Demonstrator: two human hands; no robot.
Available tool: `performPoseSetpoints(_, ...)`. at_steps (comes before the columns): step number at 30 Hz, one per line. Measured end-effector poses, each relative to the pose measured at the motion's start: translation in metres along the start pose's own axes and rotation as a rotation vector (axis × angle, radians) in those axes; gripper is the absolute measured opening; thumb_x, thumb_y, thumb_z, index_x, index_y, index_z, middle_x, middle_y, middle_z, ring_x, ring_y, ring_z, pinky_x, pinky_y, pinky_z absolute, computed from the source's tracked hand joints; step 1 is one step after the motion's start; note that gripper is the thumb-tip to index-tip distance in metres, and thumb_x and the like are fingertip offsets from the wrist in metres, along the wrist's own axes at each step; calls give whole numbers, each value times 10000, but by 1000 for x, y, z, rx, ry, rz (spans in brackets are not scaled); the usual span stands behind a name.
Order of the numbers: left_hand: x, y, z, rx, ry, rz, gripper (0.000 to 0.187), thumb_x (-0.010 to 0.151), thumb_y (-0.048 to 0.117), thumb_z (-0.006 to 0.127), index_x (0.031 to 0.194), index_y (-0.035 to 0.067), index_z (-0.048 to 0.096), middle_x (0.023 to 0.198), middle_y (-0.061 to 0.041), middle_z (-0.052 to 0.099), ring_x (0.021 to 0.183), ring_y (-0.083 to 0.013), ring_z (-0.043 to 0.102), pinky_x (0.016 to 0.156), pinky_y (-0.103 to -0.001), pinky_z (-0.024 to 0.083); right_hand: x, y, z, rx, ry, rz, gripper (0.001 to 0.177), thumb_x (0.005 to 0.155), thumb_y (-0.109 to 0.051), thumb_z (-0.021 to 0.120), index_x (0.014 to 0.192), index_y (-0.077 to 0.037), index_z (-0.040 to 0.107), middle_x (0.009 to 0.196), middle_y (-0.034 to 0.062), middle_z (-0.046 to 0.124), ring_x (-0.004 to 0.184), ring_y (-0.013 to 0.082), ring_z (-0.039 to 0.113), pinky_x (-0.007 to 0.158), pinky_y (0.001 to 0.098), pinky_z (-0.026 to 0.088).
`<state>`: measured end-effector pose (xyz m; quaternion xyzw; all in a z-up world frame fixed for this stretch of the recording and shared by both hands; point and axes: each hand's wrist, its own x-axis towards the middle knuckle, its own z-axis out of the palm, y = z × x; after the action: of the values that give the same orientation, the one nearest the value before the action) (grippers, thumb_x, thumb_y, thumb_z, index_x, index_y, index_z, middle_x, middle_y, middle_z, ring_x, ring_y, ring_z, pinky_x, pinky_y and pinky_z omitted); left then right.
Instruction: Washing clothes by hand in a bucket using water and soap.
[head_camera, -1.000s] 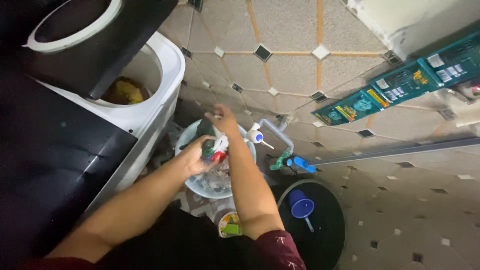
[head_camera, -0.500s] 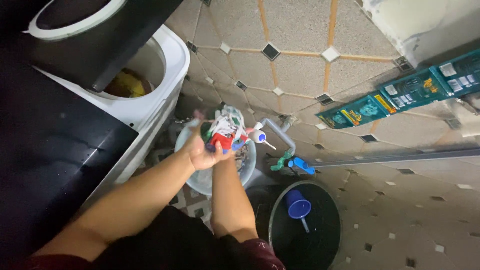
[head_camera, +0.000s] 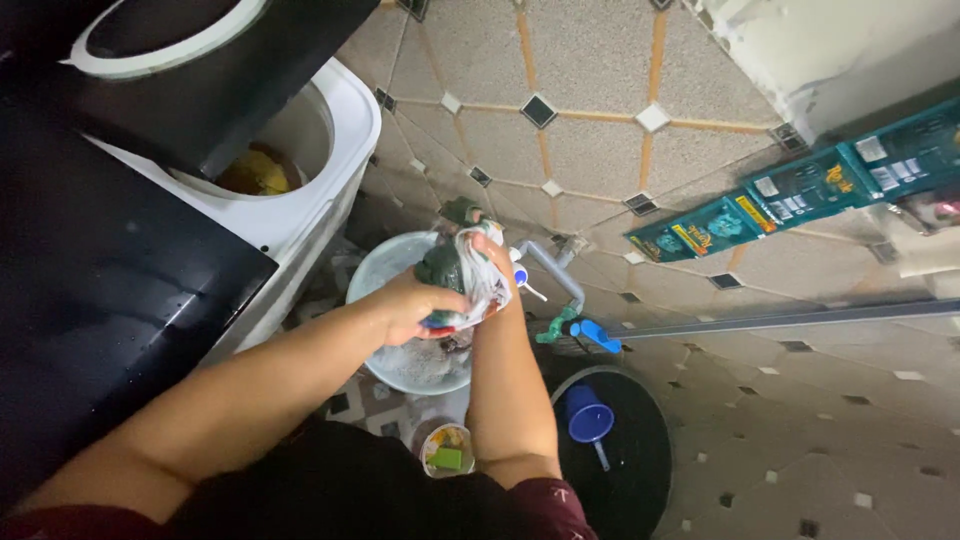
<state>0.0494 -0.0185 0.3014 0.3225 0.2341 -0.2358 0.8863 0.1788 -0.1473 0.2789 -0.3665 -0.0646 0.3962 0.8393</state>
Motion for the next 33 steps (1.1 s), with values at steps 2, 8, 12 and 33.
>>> performPoseSetpoints(2,-1,-3,9,147,81,111,656,623,154,880,1230,53,651,1068,-113,729,928,-274,711,774,-438,571,3,-10,2,-141,31,4,489,822,-199,842,1225,-100,582,1052,102,687,944,251,681,838,399,566)
performPoseSetpoints(8,2,-24,11,574,318,454,763,561,177,909,1246,50,596,1092,-107,736,998,-259,727,877,-397,581,12,-18,-19,-1017,-82,-222,251,796,-89,811,1003,-63,671,910,61,703,833,170,665,742,326,540)
performPoseSetpoints(12,5,-26,4,920,389,613,862,568,302,953,1299,70,558,1167,-142,702,1088,-274,686,947,-395,533,-9,-23,40,-1540,-216,-462,168,754,-135,806,886,-79,718,837,98,722,788,212,682,736,352,550)
performPoseSetpoints(33,-11,-4,-37,1050,680,648,1056,473,266,997,1356,-6,486,1305,-261,587,1250,-416,559,1034,-415,465,-2,-11,79,-936,330,86,493,722,-107,762,1198,-104,630,927,146,730,802,311,712,748,466,547)
